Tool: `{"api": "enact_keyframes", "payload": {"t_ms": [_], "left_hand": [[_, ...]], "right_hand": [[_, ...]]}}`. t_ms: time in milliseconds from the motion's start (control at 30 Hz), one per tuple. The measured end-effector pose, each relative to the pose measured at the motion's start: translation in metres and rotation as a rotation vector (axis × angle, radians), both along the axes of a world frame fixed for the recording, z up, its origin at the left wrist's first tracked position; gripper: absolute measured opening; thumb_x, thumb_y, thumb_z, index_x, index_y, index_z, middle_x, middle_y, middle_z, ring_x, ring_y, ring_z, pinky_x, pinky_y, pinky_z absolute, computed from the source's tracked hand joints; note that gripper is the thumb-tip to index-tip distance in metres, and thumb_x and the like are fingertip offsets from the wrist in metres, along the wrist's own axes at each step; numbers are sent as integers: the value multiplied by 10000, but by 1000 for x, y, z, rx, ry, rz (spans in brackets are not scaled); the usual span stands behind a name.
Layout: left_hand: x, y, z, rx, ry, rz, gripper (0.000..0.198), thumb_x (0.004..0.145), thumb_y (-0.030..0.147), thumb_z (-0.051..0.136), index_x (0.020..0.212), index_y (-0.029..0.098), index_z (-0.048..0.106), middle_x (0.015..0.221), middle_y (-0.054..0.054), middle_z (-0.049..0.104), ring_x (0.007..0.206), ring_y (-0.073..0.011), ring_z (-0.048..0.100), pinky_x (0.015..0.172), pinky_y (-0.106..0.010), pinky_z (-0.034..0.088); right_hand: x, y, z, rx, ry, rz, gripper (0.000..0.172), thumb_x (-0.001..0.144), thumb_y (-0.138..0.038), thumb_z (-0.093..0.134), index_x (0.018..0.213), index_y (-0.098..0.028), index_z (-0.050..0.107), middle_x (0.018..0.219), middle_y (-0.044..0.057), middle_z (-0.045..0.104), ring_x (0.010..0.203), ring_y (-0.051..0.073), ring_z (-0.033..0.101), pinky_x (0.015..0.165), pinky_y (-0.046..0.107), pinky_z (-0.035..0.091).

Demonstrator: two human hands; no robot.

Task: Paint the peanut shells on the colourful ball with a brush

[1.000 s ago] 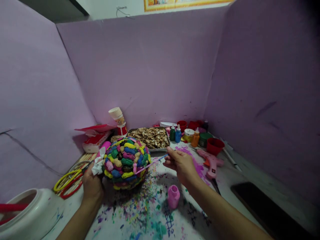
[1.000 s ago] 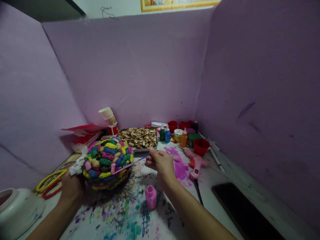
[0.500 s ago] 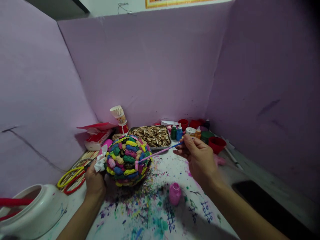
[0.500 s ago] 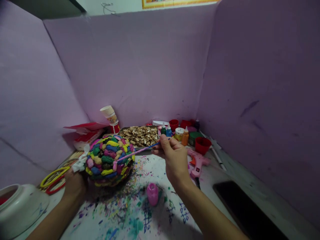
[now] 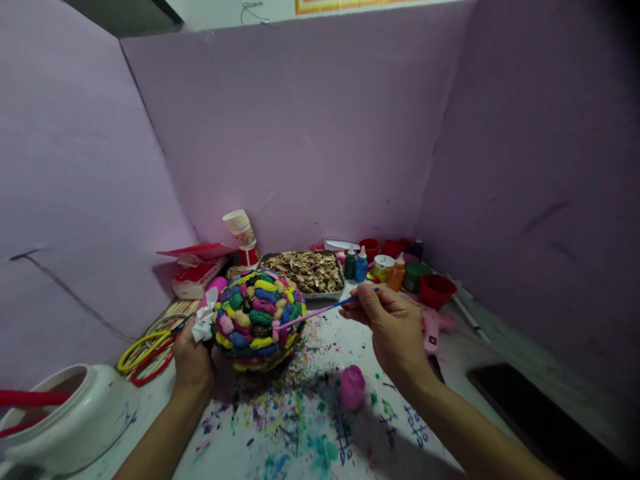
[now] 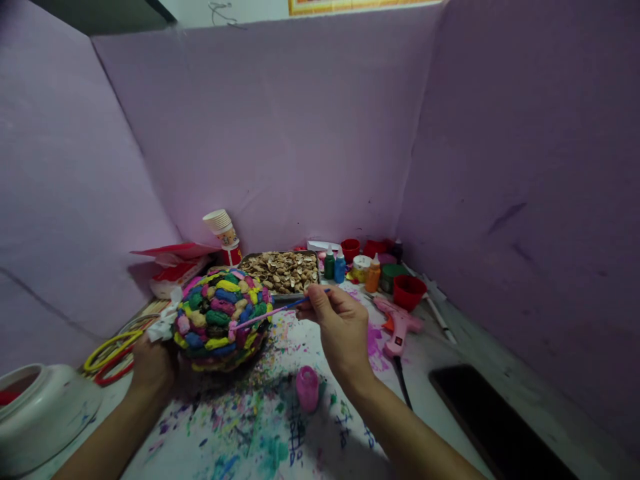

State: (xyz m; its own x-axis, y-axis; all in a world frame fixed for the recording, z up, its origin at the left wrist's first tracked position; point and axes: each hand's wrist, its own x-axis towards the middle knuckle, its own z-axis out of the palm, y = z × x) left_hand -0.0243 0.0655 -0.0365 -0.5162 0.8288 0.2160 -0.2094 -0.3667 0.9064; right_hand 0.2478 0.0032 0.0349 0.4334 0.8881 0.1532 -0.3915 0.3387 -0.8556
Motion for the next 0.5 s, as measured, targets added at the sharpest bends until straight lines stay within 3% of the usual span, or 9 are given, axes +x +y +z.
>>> {"api": "enact_keyframes", "payload": {"t_ms": [233, 500], "left_hand": [[5, -1, 6, 11, 18, 14, 197, 554, 281, 700, 733, 209, 665, 745, 30, 703, 792, -176, 630, 748, -279, 504], [-2, 2, -2, 6, 64, 24, 178, 589, 256, 671, 760, 206, 667, 816, 27, 707, 862, -174, 630, 795, -278, 496]], "right_hand": [[4, 11, -11, -25, 38, 5, 450, 510, -533, 894, 594, -142, 688, 508, -16, 654, 438, 108, 629, 488, 240, 611], [2, 6, -9, 6, 35, -14, 437, 533, -540, 880, 625, -156, 692, 535, -17, 675, 443, 126, 652, 507, 277, 628]]}}
